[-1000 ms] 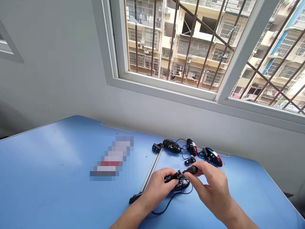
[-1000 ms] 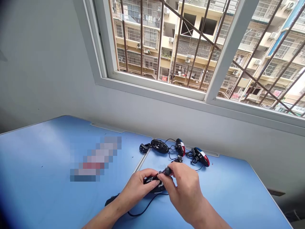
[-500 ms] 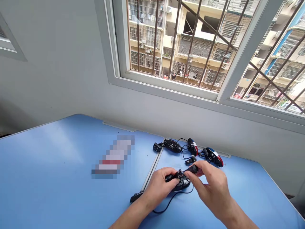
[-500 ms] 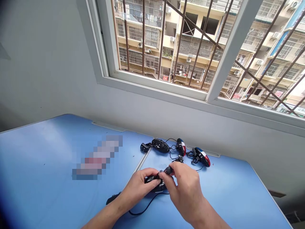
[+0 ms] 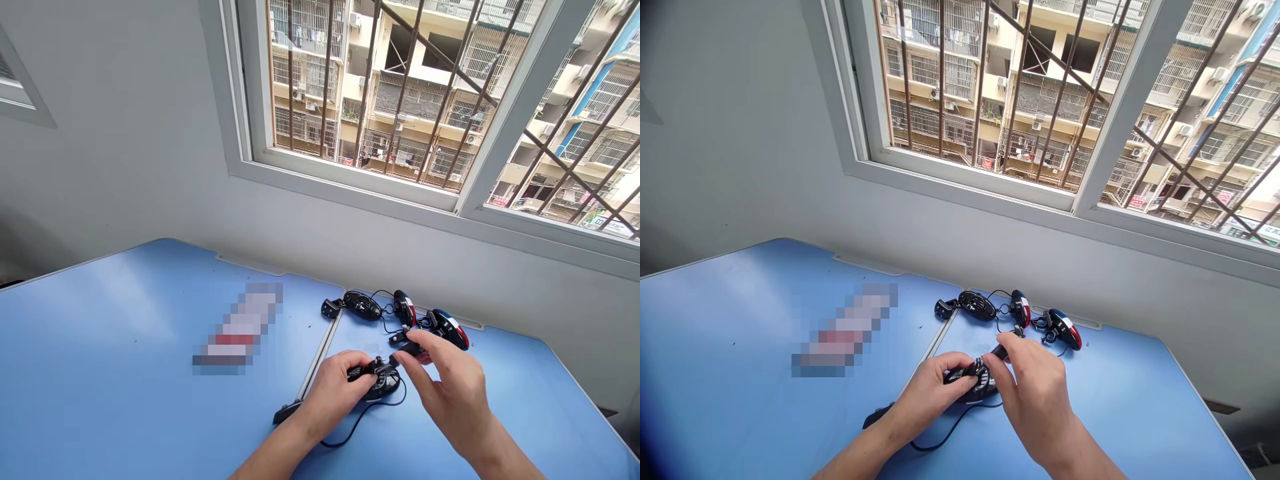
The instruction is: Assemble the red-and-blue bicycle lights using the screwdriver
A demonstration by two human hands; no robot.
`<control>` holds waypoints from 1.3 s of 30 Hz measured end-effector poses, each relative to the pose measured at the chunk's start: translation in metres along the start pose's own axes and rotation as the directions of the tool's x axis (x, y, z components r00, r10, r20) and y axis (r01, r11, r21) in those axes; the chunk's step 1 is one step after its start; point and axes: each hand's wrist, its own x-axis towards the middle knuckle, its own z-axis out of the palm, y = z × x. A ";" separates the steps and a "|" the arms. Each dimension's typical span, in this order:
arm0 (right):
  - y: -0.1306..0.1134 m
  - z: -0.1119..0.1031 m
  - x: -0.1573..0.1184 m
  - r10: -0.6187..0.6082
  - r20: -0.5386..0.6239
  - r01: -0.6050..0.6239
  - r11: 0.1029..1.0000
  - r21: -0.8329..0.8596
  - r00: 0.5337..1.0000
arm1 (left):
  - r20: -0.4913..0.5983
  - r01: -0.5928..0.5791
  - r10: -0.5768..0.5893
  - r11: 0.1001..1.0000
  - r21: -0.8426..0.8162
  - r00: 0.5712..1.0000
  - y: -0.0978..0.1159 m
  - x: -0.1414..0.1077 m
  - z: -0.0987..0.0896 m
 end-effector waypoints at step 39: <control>0.007 -0.014 0.010 -0.045 0.201 0.007 0.983 0.186 0.979 | 0.005 0.001 -0.001 1.000 0.031 1.000 -0.003 0.002 0.000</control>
